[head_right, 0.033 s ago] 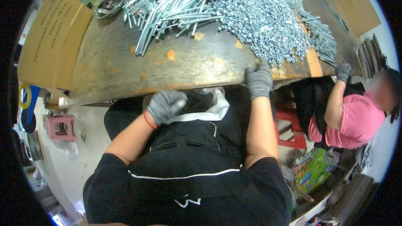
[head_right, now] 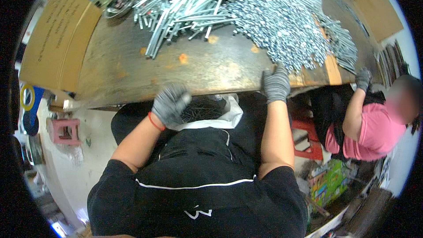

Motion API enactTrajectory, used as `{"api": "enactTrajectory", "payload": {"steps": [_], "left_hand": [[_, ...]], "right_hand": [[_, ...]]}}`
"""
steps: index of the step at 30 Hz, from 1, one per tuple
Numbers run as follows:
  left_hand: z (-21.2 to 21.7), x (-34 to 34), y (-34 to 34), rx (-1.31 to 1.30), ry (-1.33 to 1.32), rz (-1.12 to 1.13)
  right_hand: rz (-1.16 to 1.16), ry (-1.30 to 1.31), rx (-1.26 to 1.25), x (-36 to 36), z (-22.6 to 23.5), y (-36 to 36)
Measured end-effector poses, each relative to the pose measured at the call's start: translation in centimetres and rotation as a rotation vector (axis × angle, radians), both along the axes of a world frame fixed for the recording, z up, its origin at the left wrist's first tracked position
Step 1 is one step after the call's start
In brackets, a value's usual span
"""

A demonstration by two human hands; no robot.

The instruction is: The person repeatedly picks up bolts and nuts from a table and threads them together by hand. The assembled fasteners are placed into a white bag on the lap. Other workers are visible in the background handling boxes and materials.

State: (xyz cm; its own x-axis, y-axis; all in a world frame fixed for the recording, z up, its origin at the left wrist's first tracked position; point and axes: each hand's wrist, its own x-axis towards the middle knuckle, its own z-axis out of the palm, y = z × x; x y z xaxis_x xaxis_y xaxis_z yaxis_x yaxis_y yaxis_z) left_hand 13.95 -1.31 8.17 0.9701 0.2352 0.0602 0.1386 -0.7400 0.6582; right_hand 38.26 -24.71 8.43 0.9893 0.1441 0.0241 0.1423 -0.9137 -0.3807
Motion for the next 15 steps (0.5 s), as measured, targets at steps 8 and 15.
{"api": "enactTrajectory", "payload": {"steps": [8,15], "left_hand": [[1.1,6.0,14.2,0.265,0.239,0.752],[-0.8,4.7,16.8,-0.012,0.073,0.721]], "right_hand": [[0.004,-0.08,-0.045,1.1,-1.0,2.1],[0.074,-0.204,0.083,0.7,-2.4,0.2]]}}
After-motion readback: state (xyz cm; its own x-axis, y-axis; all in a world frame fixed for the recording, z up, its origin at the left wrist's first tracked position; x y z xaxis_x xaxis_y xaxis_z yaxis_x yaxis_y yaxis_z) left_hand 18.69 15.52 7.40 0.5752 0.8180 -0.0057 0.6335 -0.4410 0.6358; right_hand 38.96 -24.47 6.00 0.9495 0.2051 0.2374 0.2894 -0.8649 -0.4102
